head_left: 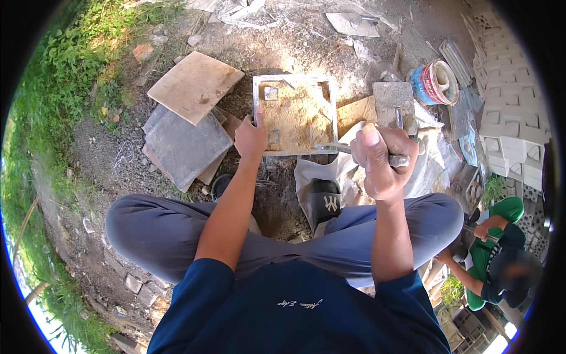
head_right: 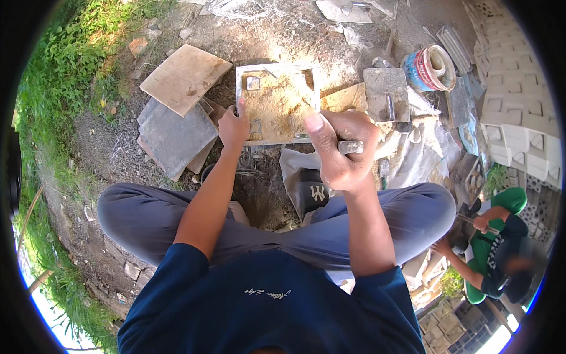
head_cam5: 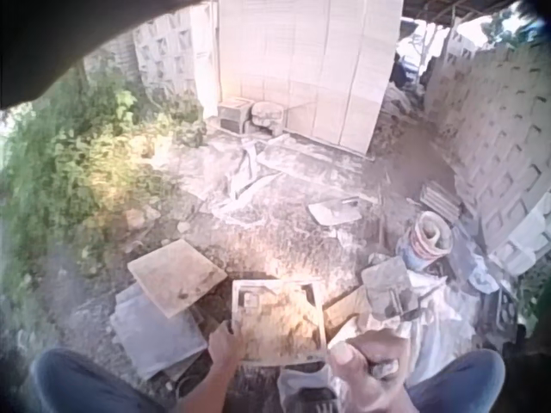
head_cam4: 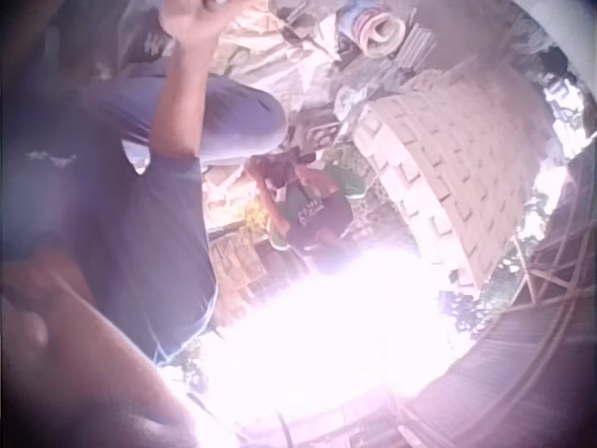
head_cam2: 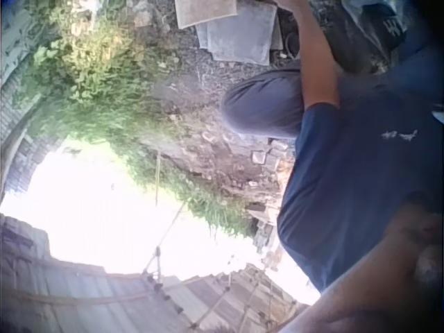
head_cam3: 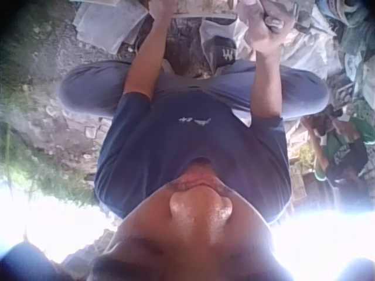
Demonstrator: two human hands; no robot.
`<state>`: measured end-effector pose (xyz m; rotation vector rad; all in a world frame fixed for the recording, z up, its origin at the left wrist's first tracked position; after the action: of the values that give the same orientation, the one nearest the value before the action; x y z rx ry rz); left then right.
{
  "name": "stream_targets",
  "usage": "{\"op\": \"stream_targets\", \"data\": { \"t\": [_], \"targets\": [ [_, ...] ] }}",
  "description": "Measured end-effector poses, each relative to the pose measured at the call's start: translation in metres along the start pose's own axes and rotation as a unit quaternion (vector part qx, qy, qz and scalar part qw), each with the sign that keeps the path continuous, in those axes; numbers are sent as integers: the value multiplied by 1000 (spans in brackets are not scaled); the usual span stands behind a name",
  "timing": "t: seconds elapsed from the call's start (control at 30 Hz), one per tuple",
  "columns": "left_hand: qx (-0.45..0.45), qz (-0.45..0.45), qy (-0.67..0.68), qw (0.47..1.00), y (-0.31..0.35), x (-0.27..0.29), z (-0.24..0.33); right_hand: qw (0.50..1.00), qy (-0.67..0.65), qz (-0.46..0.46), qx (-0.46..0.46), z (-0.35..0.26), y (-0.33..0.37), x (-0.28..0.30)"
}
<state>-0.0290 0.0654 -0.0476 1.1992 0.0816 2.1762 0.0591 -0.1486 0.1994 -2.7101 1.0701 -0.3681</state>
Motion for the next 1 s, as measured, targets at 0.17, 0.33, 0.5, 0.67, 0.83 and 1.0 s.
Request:
{"op": "stream_targets", "data": {
  "t": [0.17, 0.33, 0.5, 0.67, 0.83, 1.0],
  "targets": [
    [11, -43, -5, 999, 4, 3, -2, 998, 46, -48, 19, 46, 9, -10],
    [13, -15, -18, 1000, 2, 0, -18, 1000, -26, -9, 4, 5, 1, -7],
    [12, -37, 4, 999, 7, 1, -1, 1000, -12, -15, -2, 53, 17, -13],
    [10, -29, 1, 1000, 2, 4, -4, 999, 6, -30, 45, 25, 10, -4],
    [-1, -31, 7, 1000, 5, 2, 3, 999, 17, -12, 37, 60, 21, -5],
    [11, -21, -3, 1000, 2, 1, -5, 1000, 24, -4, 20, 26, 10, -11]
  ]
}}
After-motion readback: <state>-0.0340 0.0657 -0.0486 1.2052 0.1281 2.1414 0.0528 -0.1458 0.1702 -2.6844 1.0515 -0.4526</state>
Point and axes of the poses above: each hand's wrist, its own y-axis away from the middle knuckle, its own x-axis out of the back of the hand, z = x × y, the point moved 2 cm from there along -y, towards the middle knuckle, and after that the axes turned 9 degrees about -z, right-handed, at the moved point
